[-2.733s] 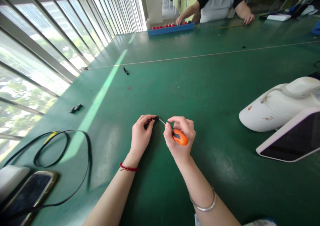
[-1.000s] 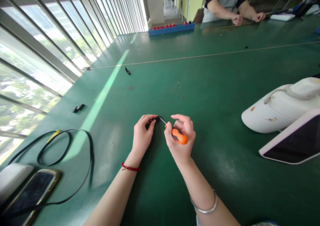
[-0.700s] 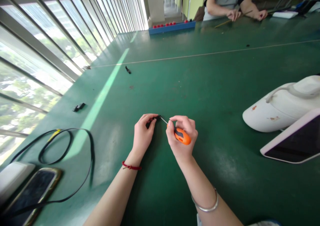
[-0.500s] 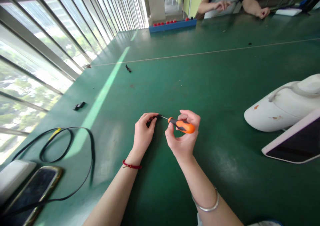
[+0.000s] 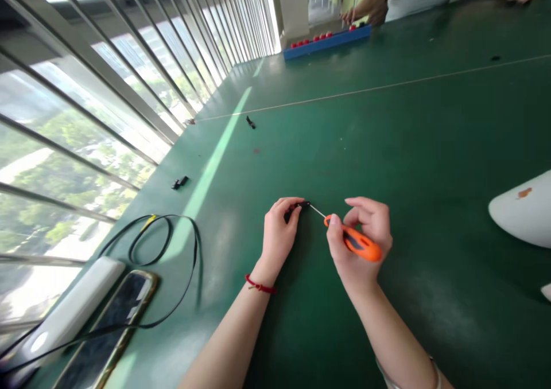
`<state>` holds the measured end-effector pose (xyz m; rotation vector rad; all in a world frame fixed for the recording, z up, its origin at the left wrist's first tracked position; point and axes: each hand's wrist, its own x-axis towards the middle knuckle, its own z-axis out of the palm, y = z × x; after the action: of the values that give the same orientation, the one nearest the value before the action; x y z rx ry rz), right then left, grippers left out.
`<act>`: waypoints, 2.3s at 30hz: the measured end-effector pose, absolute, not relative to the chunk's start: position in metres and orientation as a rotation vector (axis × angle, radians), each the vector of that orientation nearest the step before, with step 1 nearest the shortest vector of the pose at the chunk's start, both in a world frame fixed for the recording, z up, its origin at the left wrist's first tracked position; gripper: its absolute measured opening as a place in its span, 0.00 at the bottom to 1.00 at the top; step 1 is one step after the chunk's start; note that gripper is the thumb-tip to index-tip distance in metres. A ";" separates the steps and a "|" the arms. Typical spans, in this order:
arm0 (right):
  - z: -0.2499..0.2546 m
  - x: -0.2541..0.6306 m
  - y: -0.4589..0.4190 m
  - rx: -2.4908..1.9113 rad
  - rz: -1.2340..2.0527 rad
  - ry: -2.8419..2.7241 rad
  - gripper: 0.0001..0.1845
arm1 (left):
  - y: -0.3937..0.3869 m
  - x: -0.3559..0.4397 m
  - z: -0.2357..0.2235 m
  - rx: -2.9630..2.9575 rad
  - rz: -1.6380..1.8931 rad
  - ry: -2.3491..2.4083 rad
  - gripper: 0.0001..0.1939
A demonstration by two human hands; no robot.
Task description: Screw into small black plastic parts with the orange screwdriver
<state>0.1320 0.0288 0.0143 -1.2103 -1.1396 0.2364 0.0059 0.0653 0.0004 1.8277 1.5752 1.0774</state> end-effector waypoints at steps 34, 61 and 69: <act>0.016 0.136 0.031 -1.267 0.232 -1.032 0.01 | 0.067 0.006 0.004 1.867 1.026 1.606 0.09; -0.004 0.140 0.045 -1.800 0.254 -1.715 0.12 | 0.065 0.007 0.010 2.054 0.878 1.564 0.04; -0.004 0.141 0.046 -1.772 0.228 -1.743 0.08 | 0.066 0.008 0.010 2.048 0.874 1.550 0.03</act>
<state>0.1406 0.0455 -0.0043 -1.7715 -1.7432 0.2284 0.0077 0.0655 0.0103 2.0485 1.5502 0.8740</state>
